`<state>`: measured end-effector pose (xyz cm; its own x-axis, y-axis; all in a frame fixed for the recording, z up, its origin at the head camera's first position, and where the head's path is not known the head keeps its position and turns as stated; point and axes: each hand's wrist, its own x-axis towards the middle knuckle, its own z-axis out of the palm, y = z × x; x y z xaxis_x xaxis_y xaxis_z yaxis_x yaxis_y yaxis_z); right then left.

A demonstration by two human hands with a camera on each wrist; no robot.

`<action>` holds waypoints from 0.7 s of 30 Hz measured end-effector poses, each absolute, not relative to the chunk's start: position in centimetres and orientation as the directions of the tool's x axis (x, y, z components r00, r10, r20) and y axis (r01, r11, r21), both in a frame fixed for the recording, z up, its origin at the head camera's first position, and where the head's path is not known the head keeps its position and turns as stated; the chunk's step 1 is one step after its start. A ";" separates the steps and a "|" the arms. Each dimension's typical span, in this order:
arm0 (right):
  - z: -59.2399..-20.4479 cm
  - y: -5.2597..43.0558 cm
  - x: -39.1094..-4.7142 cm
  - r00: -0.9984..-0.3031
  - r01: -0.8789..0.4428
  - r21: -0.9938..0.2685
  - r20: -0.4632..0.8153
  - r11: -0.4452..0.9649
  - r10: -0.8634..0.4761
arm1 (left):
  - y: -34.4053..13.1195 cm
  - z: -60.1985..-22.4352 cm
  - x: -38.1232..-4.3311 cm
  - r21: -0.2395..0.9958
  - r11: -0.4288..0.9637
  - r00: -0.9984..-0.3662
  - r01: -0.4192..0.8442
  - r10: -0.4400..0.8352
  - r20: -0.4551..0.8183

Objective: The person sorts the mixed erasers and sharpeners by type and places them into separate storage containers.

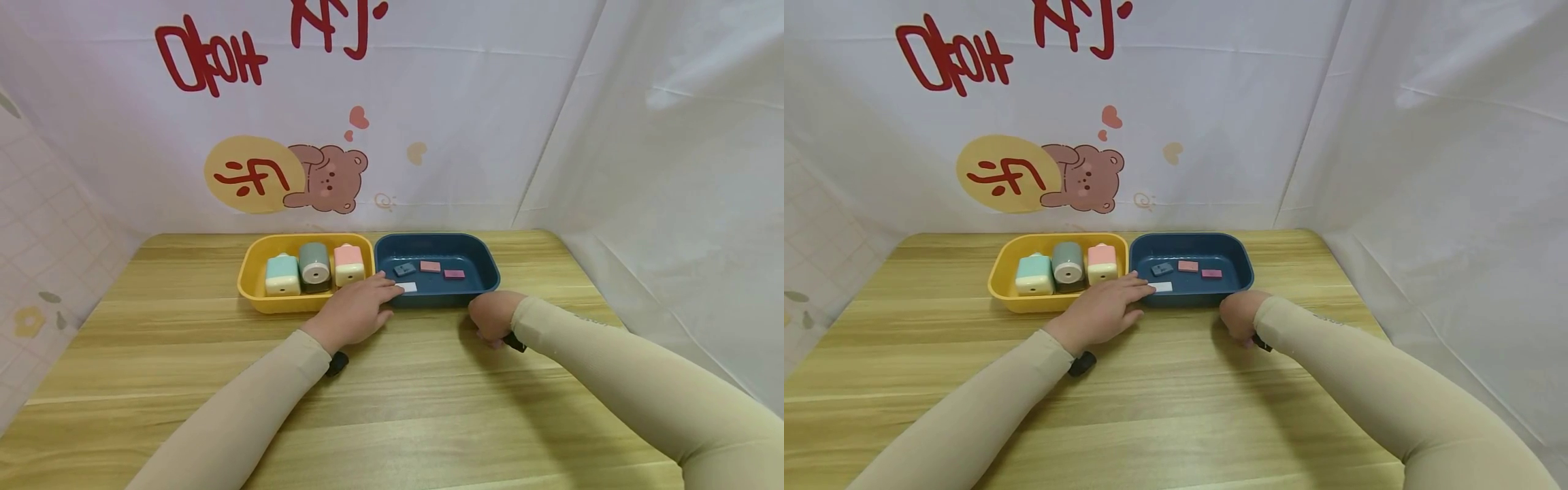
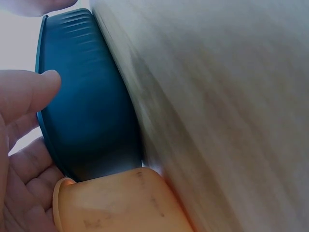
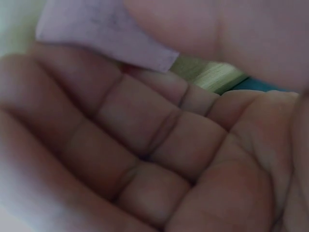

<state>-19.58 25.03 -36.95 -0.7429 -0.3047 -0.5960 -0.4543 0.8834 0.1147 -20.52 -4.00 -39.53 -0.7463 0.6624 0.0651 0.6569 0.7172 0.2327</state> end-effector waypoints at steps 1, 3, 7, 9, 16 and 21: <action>-37.0 25.0 -19.6 -0.742 -0.455 0.112 -0.596 0.884 -0.306 | -4.0 -39.5 -20.5 0.233 0.717 -0.746 0.657 0.663 0.065; -37.0 25.1 -19.6 -0.740 -0.457 0.104 -0.595 0.884 -0.313 | -4.0 -39.6 -20.6 0.235 0.716 -0.746 0.657 0.663 0.065; -36.9 25.1 -19.6 -0.734 -0.470 0.090 -0.592 0.878 -0.333 | -4.0 -39.6 -20.6 0.241 0.715 -0.746 0.657 0.663 0.064; -36.8 25.1 -19.5 -0.734 -0.475 0.090 -0.590 0.875 -0.337 | -4.0 -39.6 -20.5 0.242 0.715 -0.746 0.656 0.664 0.061; -36.5 24.7 -19.4 -0.738 -0.496 0.121 -0.580 0.860 -0.345 | -4.0 -39.5 -20.6 0.247 0.711 -0.743 0.658 0.667 0.060; -35.7 24.3 -19.4 -0.742 -0.527 0.132 -0.554 0.840 -0.378 | -4.0 -39.5 -20.6 0.249 0.712 -0.744 0.657 0.665 0.062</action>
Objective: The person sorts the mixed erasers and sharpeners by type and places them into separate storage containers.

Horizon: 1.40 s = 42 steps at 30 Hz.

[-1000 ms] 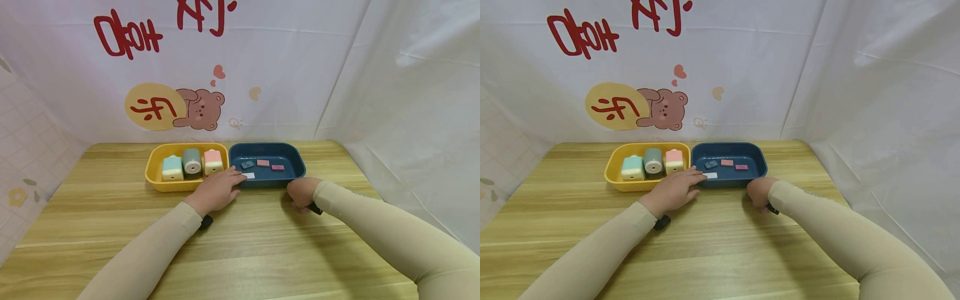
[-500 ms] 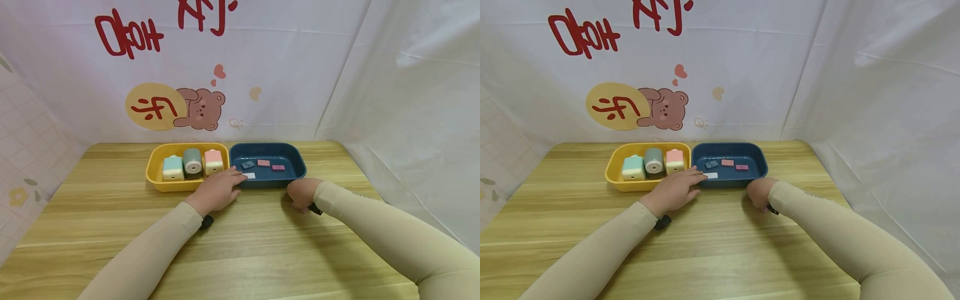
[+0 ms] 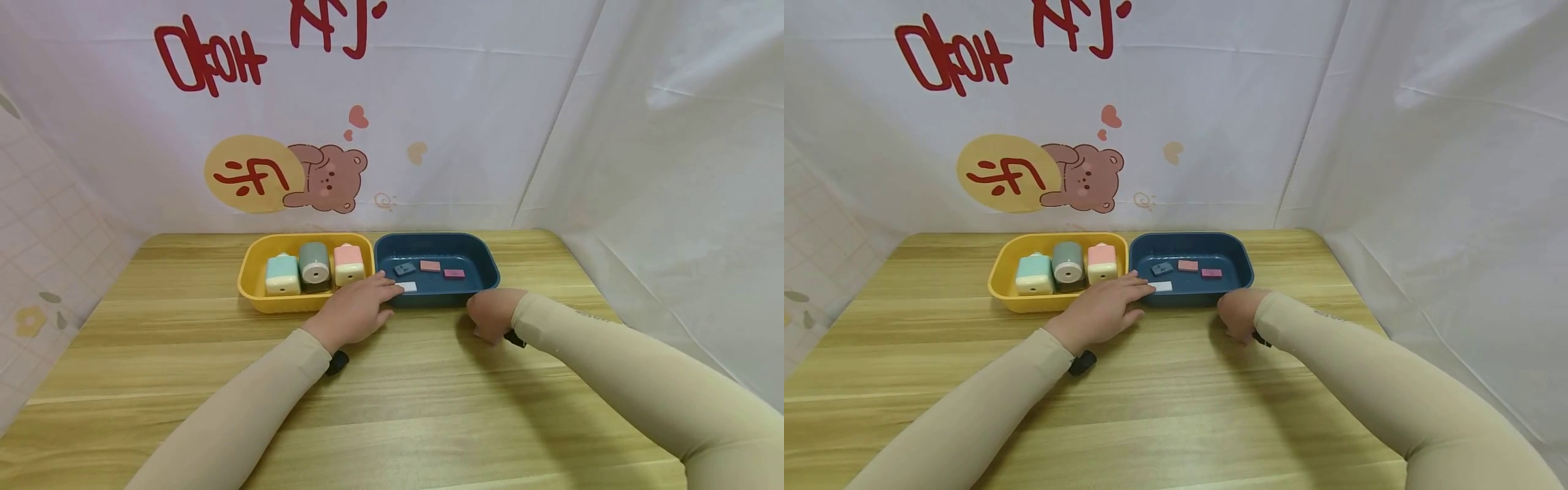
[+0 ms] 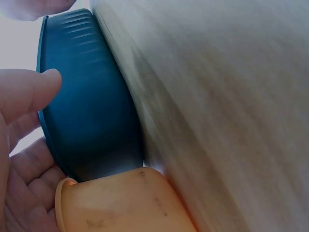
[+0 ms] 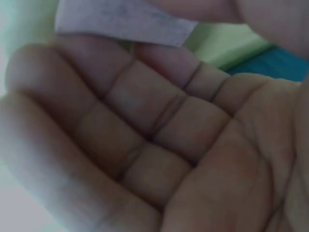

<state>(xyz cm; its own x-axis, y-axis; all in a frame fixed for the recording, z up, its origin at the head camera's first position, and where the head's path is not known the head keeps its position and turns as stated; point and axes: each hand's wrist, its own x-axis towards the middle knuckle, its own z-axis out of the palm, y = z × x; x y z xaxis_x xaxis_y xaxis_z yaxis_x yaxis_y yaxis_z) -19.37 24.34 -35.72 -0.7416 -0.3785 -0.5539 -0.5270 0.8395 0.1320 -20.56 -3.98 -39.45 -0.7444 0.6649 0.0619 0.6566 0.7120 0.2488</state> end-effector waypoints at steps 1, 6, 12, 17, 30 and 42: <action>-35.5 24.3 -19.4 -0.743 -0.529 0.128 -0.548 0.839 -0.385 | -4.0 -39.4 -20.6 0.248 0.713 -0.745 0.656 0.665 0.061; -34.6 24.2 -19.8 -0.746 -0.523 0.090 -0.531 0.848 -0.403 | -4.0 -39.4 -20.7 0.246 0.718 -0.749 0.652 0.661 0.056; -33.4 24.2 -20.0 -0.744 -0.509 0.047 -0.526 0.860 -0.411 | -3.9 -39.3 -20.7 0.250 0.722 -0.752 0.646 0.657 0.047; -32.5 24.1 -20.0 -0.748 -0.493 0.017 -0.518 0.870 -0.414 | -3.9 -39.3 -20.6 0.257 0.725 -0.758 0.638 0.651 0.044; -30.4 23.7 -20.5 -0.778 -0.467 -0.013 -0.469 0.884 -0.418 | -3.9 -39.4 -20.5 0.248 0.724 -0.754 0.644 0.655 0.047; -28.8 23.3 -21.4 -0.794 -0.453 -0.010 -0.450 0.892 -0.409 | -3.9 -39.3 -20.5 0.254 0.720 -0.752 0.646 0.657 0.054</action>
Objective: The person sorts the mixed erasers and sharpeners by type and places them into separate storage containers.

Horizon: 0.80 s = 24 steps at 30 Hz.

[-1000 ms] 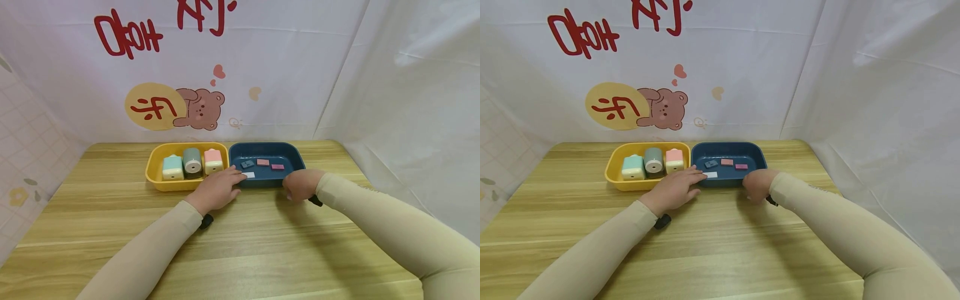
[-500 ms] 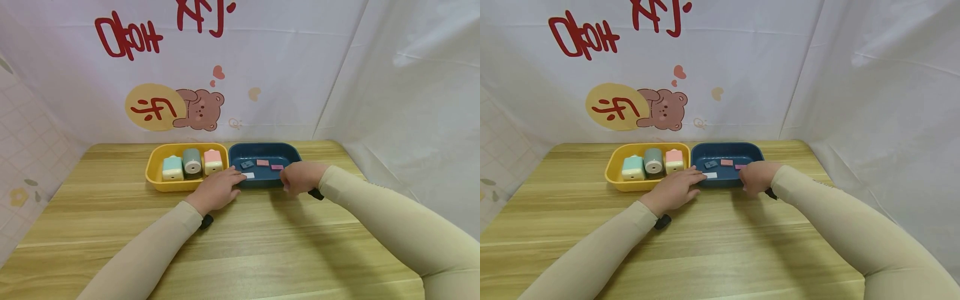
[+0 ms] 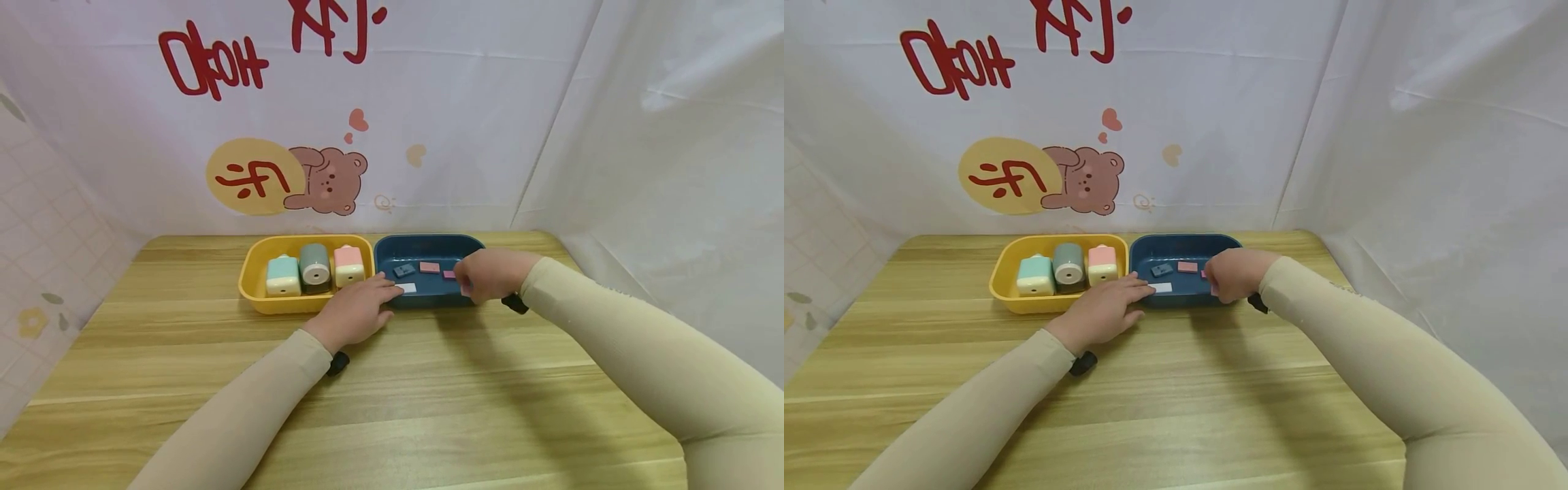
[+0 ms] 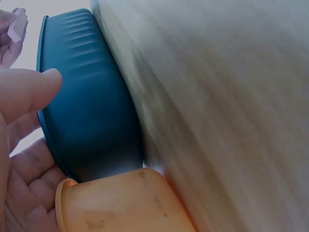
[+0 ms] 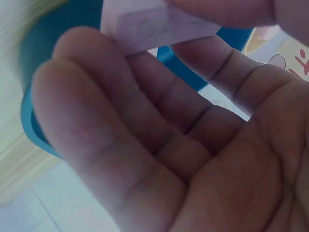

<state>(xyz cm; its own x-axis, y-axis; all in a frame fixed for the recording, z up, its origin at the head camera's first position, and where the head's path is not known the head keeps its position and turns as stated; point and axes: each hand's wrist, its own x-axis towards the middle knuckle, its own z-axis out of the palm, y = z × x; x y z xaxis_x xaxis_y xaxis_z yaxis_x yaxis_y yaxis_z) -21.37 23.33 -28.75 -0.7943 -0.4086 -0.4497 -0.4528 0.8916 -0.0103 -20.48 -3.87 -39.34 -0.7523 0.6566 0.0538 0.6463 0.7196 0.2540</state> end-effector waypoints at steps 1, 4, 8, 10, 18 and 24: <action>-28.6 23.3 -21.4 -0.794 -0.457 -0.012 -0.446 0.889 -0.414 | -3.9 -39.4 -20.5 0.256 0.719 -0.752 0.646 0.657 0.054; -28.4 23.2 -21.7 -0.800 -0.450 -0.015 -0.437 0.893 -0.410 | -3.9 -39.4 -20.5 0.261 0.718 -0.752 0.645 0.657 0.054; -28.2 23.0 -22.2 -0.813 -0.438 -0.012 -0.420 0.899 -0.402 | -3.9 -39.4 -20.4 0.263 0.717 -0.752 0.645 0.656 0.056; -28.1 23.0 -22.6 -0.815 -0.439 -0.004 -0.418 0.898 -0.400 | -3.9 -39.4 -20.4 0.262 0.717 -0.751 0.646 0.657 0.056; -28.5 22.3 -24.7 -0.806 -0.458 0.003 -0.424 0.889 -0.413 | -3.9 -39.3 -20.3 0.268 0.724 -0.759 0.636 0.649 0.050; -28.5 21.2 -26.1 -0.806 -0.497 0.046 -0.395 0.867 -0.441 | -3.9 -39.4 -20.5 0.274 0.721 -0.759 0.636 0.648 0.057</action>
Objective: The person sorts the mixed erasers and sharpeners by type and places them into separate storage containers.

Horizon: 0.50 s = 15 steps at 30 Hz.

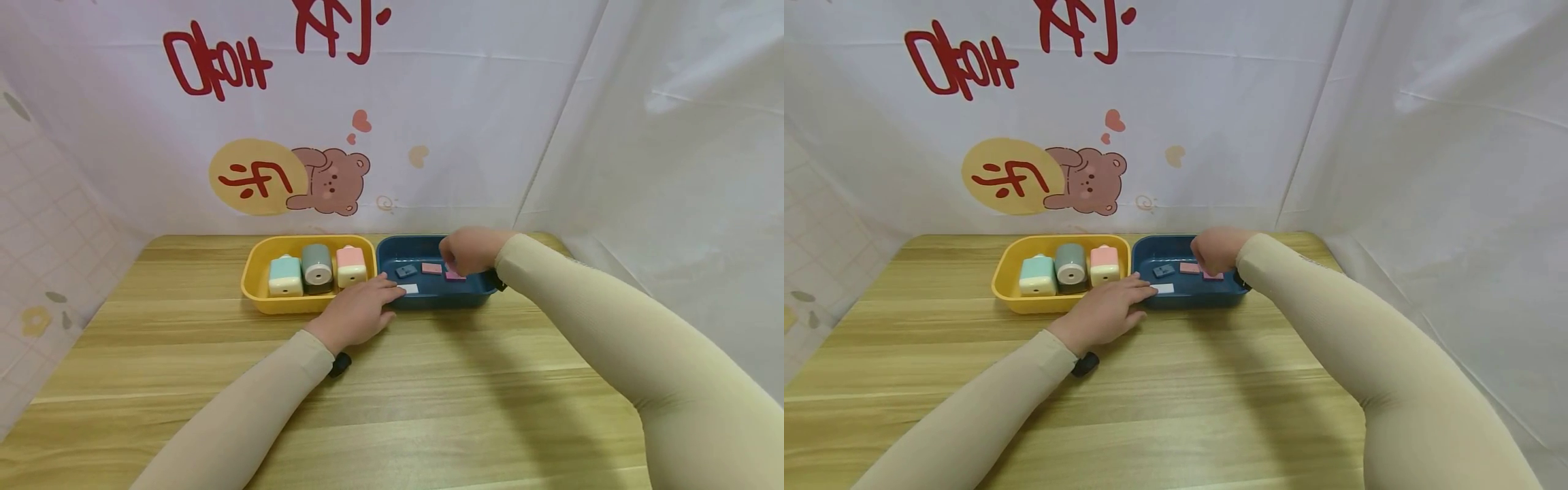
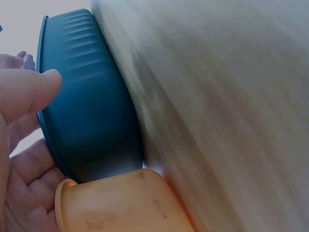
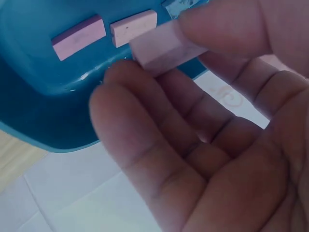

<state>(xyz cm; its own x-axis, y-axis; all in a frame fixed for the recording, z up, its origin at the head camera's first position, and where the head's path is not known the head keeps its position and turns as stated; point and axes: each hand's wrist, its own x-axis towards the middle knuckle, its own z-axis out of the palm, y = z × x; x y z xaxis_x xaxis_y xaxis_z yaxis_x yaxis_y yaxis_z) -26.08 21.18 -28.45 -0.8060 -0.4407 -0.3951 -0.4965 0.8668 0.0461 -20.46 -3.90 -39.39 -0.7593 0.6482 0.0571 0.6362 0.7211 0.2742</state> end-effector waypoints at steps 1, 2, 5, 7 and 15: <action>-28.5 20.9 -26.3 -0.807 -0.505 0.059 -0.387 0.861 -0.446 | -3.9 -39.4 -20.5 0.273 0.722 -0.760 0.636 0.648 0.057; -28.5 20.7 -26.4 -0.807 -0.511 0.068 -0.382 0.857 -0.451 | -3.9 -39.5 -20.5 0.273 0.722 -0.759 0.636 0.648 0.056; -28.6 20.0 -27.0 -0.808 -0.519 0.082 -0.373 0.851 -0.457 | -3.9 -39.5 -20.5 0.264 0.722 -0.757 0.640 0.650 0.056; -28.9 19.6 -27.5 -0.807 -0.524 0.092 -0.369 0.847 -0.460 | -3.9 -39.6 -20.5 0.256 0.723 -0.757 0.641 0.652 0.055; -30.6 18.5 -29.9 -0.815 -0.513 0.158 -0.398 0.844 -0.421 | -4.0 -39.6 -20.5 0.248 0.725 -0.756 0.643 0.653 0.052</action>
<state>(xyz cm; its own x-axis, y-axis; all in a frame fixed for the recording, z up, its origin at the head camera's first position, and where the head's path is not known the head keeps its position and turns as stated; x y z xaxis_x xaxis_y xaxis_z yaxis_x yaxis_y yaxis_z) -29.91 18.51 -30.65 -0.8151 -0.4209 -0.3980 -0.5127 0.8440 0.1575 -20.48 -4.01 -39.62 -0.7560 0.6525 0.0519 0.6427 0.7249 0.2478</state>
